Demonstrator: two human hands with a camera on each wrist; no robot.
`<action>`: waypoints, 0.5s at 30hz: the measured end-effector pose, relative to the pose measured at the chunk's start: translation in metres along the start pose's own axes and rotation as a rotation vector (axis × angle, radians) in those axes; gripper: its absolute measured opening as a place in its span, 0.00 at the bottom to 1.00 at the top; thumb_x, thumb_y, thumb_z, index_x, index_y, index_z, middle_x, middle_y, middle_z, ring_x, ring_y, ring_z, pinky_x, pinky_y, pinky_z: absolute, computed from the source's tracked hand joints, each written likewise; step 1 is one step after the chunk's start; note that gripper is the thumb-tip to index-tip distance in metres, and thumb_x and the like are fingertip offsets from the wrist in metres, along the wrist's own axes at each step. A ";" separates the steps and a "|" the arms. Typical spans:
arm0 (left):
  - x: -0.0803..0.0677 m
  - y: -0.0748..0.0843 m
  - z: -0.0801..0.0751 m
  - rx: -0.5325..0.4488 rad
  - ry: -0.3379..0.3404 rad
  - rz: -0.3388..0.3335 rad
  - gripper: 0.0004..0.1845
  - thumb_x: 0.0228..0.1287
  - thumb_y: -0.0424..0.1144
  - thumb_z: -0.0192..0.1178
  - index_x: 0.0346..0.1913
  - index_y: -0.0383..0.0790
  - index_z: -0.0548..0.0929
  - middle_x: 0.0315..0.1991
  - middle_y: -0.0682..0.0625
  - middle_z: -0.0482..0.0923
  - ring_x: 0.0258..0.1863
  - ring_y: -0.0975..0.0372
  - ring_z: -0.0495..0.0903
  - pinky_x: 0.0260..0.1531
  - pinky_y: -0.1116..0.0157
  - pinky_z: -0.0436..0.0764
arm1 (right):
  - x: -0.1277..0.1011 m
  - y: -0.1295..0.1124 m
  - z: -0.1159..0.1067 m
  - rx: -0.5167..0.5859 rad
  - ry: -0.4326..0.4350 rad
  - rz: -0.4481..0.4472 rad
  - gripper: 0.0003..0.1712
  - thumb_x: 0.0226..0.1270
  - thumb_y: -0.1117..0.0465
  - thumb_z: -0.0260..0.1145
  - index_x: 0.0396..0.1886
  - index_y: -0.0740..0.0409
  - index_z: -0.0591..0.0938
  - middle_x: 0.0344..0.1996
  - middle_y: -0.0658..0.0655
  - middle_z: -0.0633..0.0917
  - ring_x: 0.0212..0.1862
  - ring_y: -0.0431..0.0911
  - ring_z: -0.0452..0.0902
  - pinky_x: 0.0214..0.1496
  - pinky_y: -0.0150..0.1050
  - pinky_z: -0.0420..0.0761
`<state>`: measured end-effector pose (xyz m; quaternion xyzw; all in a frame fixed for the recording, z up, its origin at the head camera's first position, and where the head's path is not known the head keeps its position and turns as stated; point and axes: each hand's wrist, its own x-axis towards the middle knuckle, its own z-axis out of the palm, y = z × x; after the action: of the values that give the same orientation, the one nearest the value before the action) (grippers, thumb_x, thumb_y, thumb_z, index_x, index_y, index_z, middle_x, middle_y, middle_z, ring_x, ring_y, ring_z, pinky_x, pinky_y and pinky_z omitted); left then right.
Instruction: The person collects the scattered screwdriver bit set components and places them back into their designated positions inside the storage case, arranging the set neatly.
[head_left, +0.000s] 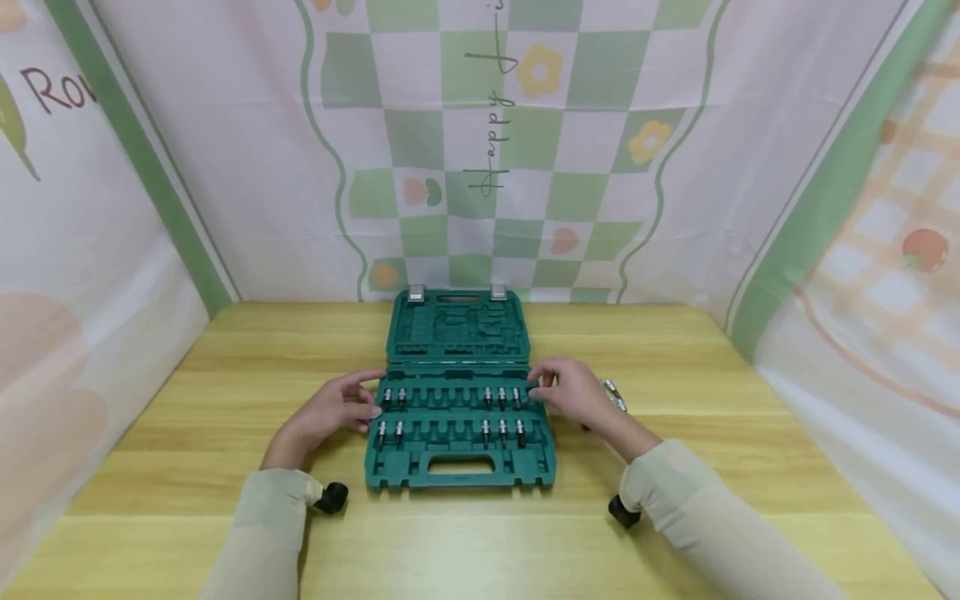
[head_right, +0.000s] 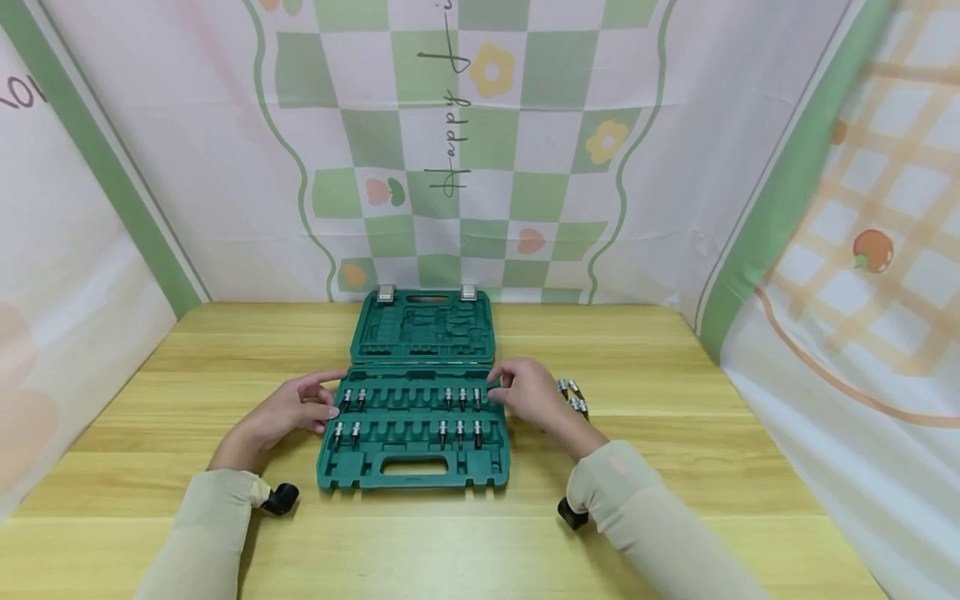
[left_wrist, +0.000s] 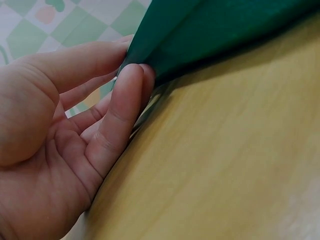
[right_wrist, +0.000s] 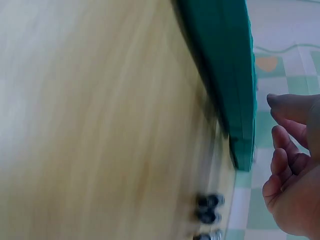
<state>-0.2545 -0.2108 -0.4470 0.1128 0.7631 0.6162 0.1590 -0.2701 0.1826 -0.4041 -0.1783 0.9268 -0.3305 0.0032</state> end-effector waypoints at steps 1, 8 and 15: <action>0.000 0.000 0.000 0.001 0.000 0.000 0.34 0.66 0.29 0.61 0.74 0.42 0.62 0.42 0.39 0.73 0.34 0.53 0.79 0.35 0.58 0.84 | 0.000 0.003 -0.002 -0.013 -0.002 -0.004 0.06 0.63 0.62 0.71 0.39 0.55 0.85 0.27 0.51 0.76 0.27 0.47 0.68 0.24 0.41 0.71; 0.000 0.002 0.001 0.005 -0.002 -0.001 0.34 0.66 0.29 0.61 0.74 0.42 0.62 0.42 0.39 0.73 0.33 0.52 0.79 0.35 0.58 0.84 | -0.002 0.023 -0.018 -0.052 -0.010 -0.009 0.06 0.63 0.67 0.68 0.39 0.59 0.87 0.33 0.52 0.80 0.33 0.47 0.71 0.31 0.41 0.73; -0.002 0.003 0.001 0.003 -0.001 -0.002 0.35 0.66 0.29 0.61 0.74 0.41 0.62 0.43 0.39 0.73 0.33 0.53 0.79 0.35 0.58 0.84 | -0.006 0.034 -0.031 -0.086 -0.111 -0.001 0.07 0.61 0.68 0.69 0.39 0.59 0.87 0.34 0.53 0.81 0.32 0.46 0.71 0.32 0.41 0.75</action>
<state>-0.2527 -0.2098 -0.4441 0.1128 0.7641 0.6147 0.1597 -0.2799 0.2278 -0.4016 -0.1966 0.9386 -0.2798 0.0469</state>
